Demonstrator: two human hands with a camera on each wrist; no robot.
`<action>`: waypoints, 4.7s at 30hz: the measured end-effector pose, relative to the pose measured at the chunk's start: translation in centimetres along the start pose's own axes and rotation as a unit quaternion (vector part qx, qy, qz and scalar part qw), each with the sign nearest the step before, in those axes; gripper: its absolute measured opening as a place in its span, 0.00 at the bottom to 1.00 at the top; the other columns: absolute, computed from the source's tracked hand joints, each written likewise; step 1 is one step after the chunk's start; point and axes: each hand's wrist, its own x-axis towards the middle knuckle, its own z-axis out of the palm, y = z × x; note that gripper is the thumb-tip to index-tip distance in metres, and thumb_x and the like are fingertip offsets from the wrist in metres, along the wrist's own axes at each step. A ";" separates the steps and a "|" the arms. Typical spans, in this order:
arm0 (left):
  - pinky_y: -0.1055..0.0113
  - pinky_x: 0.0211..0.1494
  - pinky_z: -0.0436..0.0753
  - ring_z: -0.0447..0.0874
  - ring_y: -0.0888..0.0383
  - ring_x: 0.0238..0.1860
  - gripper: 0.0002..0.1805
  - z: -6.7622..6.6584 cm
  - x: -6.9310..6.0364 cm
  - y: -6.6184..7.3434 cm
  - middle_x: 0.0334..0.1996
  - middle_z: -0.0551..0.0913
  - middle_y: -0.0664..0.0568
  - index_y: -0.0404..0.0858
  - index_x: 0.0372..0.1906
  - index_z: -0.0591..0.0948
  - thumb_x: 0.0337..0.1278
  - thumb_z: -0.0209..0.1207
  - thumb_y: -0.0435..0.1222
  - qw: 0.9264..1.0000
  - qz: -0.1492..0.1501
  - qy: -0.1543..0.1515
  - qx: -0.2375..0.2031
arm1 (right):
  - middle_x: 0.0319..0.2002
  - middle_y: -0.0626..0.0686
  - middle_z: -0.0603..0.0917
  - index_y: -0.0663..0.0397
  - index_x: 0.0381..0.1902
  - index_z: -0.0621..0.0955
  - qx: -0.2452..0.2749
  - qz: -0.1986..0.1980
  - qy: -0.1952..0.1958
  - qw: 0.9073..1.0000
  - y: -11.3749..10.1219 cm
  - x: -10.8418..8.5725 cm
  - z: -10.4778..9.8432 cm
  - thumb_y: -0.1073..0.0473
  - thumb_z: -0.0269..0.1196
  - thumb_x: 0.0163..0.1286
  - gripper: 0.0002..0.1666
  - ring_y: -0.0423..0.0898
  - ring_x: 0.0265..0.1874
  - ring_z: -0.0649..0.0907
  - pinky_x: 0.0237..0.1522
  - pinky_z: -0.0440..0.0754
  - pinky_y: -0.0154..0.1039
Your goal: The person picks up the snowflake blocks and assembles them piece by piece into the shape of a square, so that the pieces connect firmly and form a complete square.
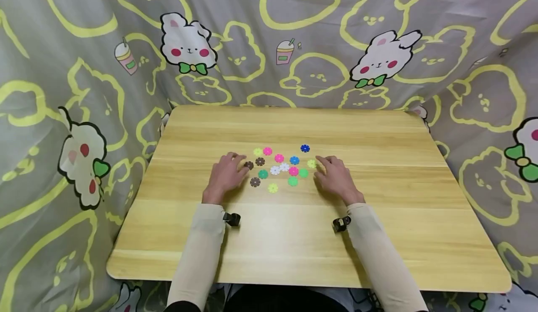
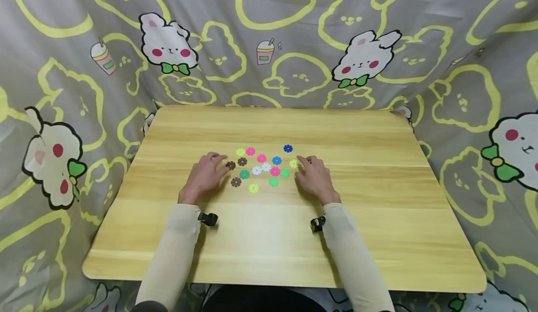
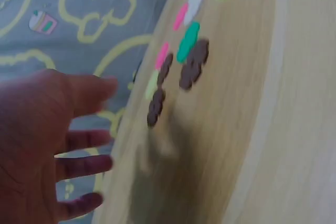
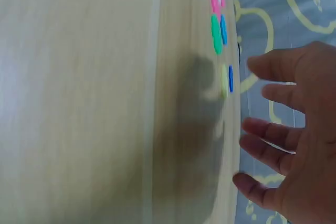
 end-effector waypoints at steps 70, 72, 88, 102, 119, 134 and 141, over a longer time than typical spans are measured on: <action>0.69 0.39 0.85 0.86 0.58 0.31 0.09 -3.7 -5.5 9.9 0.34 0.85 0.46 0.30 0.42 0.81 0.59 0.63 0.32 0.845 -0.036 -0.014 -0.534 | 0.35 0.50 0.85 0.54 0.37 0.84 0.326 -0.208 0.085 0.918 -10.7 -3.6 -2.9 0.63 0.67 0.64 0.04 0.39 0.37 0.82 0.45 0.84 0.32; 0.69 0.38 0.85 0.86 0.58 0.31 0.10 -3.7 -5.7 10.1 0.33 0.84 0.48 0.29 0.42 0.81 0.59 0.63 0.31 0.834 -0.038 -0.012 -0.551 | 0.35 0.51 0.85 0.55 0.36 0.84 0.335 -0.215 0.085 0.914 -10.9 -3.8 -2.9 0.65 0.67 0.63 0.04 0.39 0.37 0.82 0.45 0.84 0.32; 0.71 0.35 0.84 0.84 0.61 0.27 0.10 -3.7 -5.9 10.2 0.29 0.84 0.52 0.26 0.42 0.79 0.59 0.62 0.29 0.816 -0.046 -0.022 -0.575 | 0.36 0.56 0.86 0.61 0.36 0.84 0.384 -0.222 0.076 0.893 -11.2 -4.1 -2.6 0.69 0.67 0.61 0.05 0.41 0.37 0.84 0.43 0.85 0.33; 0.70 0.38 0.86 0.84 0.62 0.27 0.10 -3.7 -5.4 10.2 0.28 0.84 0.53 0.26 0.42 0.79 0.60 0.61 0.29 0.800 -0.052 -0.039 -0.596 | 0.35 0.61 0.85 0.65 0.36 0.83 0.417 -0.193 0.068 0.885 -11.4 -3.8 -2.8 0.72 0.67 0.60 0.05 0.38 0.35 0.84 0.41 0.86 0.33; 0.68 0.37 0.86 0.84 0.60 0.25 0.08 -3.8 -5.3 10.7 0.28 0.83 0.50 0.24 0.39 0.79 0.59 0.61 0.27 0.818 -0.045 -0.045 -0.572 | 0.29 0.57 0.89 0.60 0.29 0.88 0.332 -0.258 0.141 0.896 -11.0 -3.6 -2.4 0.71 0.72 0.52 0.05 0.46 0.30 0.89 0.37 0.87 0.31; 0.67 0.37 0.87 0.84 0.60 0.26 0.08 -4.3 -5.1 10.1 0.28 0.83 0.51 0.27 0.40 0.79 0.59 0.62 0.28 0.806 -0.069 -0.028 -0.587 | 0.38 0.54 0.88 0.59 0.46 0.85 0.306 -0.169 0.015 0.937 -10.4 -2.3 -2.3 0.63 0.70 0.59 0.15 0.44 0.35 0.87 0.41 0.87 0.35; 0.69 0.35 0.86 0.83 0.61 0.25 0.06 -4.8 -5.1 9.4 0.27 0.83 0.52 0.29 0.38 0.79 0.58 0.62 0.28 0.804 -0.081 -0.016 -0.589 | 0.42 0.55 0.86 0.59 0.52 0.82 0.046 -0.146 -0.127 0.980 -10.2 0.4 2.1 0.61 0.64 0.65 0.17 0.46 0.41 0.83 0.43 0.84 0.38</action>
